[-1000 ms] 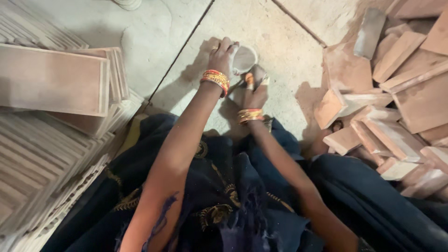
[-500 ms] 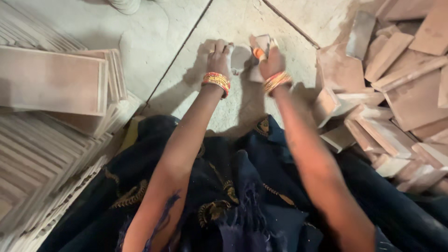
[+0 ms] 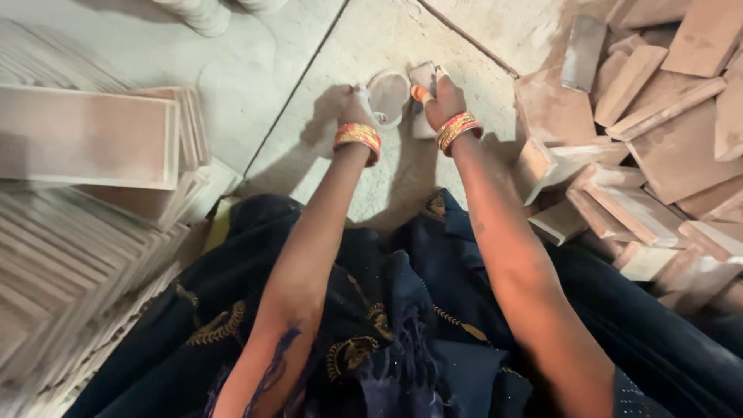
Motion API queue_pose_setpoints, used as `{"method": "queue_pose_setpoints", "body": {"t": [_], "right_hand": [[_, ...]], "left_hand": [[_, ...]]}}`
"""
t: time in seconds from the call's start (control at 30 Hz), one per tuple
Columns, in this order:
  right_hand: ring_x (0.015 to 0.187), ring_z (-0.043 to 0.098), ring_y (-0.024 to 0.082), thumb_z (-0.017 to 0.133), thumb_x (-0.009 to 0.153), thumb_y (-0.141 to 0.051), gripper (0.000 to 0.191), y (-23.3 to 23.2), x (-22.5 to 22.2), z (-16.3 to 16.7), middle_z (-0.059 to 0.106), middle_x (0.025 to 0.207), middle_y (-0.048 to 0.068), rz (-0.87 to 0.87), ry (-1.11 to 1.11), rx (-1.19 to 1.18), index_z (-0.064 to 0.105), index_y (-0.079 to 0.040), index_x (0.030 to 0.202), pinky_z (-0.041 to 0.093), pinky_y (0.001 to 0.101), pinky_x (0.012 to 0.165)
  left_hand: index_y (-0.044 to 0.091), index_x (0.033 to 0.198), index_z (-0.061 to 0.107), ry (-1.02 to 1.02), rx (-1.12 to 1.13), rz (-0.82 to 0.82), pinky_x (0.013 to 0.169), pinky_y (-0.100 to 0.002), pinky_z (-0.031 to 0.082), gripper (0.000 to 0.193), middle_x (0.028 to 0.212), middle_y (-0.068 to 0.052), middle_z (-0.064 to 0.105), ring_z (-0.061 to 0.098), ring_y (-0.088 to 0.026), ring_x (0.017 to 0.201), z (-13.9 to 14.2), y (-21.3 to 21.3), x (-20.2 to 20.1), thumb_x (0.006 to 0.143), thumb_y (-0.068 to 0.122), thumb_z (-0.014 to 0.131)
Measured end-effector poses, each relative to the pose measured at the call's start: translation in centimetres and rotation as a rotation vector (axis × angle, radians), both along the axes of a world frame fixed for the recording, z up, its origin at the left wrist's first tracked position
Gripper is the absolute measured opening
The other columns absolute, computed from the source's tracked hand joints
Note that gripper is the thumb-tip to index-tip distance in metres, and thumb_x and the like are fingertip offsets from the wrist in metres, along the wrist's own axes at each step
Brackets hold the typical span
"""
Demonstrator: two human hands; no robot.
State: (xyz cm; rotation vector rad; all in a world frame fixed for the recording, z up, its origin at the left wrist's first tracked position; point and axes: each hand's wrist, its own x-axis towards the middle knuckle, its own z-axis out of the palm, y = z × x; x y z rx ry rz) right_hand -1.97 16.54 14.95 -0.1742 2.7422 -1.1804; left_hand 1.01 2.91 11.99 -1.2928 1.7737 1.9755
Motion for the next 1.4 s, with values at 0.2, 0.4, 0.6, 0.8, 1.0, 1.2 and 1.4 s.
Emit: {"method": "queue_pose_setpoints", "body": {"t": [0.2,0.4,0.6,0.8,1.0,1.2,1.4], "right_hand": [[0.081,0.067,0.051,0.067,0.101,-0.035,0.041,-2.8,6.5,-0.6,0.069,0.089,0.032,-0.321,-0.076,0.074,0.061,0.003,0.117,0.05,0.0555,0.065],[0.084,0.068,0.049,0.068,0.098,-0.019,0.04,-4.1,9.4,-3.3,0.07,0.093,0.031,-0.504,0.056,-0.063,0.056,0.007,0.125,0.053,0.0515,0.071],[0.087,0.069,0.047,0.069,0.098,-0.016,0.039,-3.7,8.2,-4.6,0.07,0.097,0.031,-0.431,0.206,-0.14,0.056,0.01,0.123,0.054,0.0493,0.073],[0.071,0.065,0.046,0.074,0.098,-0.022,0.033,-1.7,4.4,-4.4,0.066,0.081,0.029,-0.312,-0.006,0.082,0.061,0.008,0.095,0.048,0.0513,0.062],[0.071,0.066,0.047,0.074,0.094,-0.018,0.027,-0.5,-2.3,-1.3,0.067,0.08,0.028,0.119,0.04,0.023,0.063,0.006,0.098,0.05,0.0515,0.059],[0.076,0.065,0.051,0.063,0.092,-0.01,0.015,-1.5,-0.3,-1.1,0.067,0.081,0.031,-0.055,0.086,0.171,0.061,0.005,0.092,0.05,0.0563,0.063],[0.082,0.068,0.049,0.065,0.092,-0.031,0.032,-4.7,9.2,-2.3,0.069,0.084,0.029,-0.306,0.059,0.228,0.065,0.001,0.088,0.053,0.0566,0.072]], "left_hand": [[0.01,0.134,0.053,-0.055,-0.514,-0.571,0.083,-0.04,0.059,0.076,0.122,-0.019,0.067,0.069,-0.033,0.104,0.0,-1.4,-0.5,0.065,0.025,0.081],[0.015,0.137,0.056,-0.095,-0.572,-0.817,0.101,-0.044,0.049,0.084,0.134,-0.018,0.061,0.059,-0.036,0.122,-3.5,-2.0,-0.5,0.064,0.04,0.089],[0.014,0.136,0.053,0.262,-0.484,-0.703,0.105,-0.039,0.05,0.095,0.133,-0.013,0.064,0.063,-0.032,0.121,-4.2,-2.5,-0.5,0.054,0.02,0.1],[0.017,0.138,0.052,0.142,-0.607,-0.683,0.101,-0.043,0.051,0.098,0.131,-0.015,0.064,0.061,-0.037,0.12,-3.6,-1.9,-0.1,0.055,0.025,0.103],[0.015,0.133,0.054,-0.084,-0.549,-0.789,0.098,-0.044,0.052,0.092,0.127,-0.016,0.066,0.063,-0.037,0.116,-3.4,-1.8,0.9,0.055,0.025,0.1],[0.013,0.129,0.056,-0.085,-0.559,-0.799,0.096,-0.044,0.053,0.086,0.123,-0.016,0.067,0.065,-0.036,0.113,-2.3,-1.2,1.2,0.056,0.026,0.098],[0.011,0.125,0.057,-0.055,-0.613,-0.726,0.094,-0.044,0.054,0.081,0.118,-0.017,0.069,0.067,-0.036,0.11,-1.1,-1.3,1.6,0.056,0.026,0.095]]}}
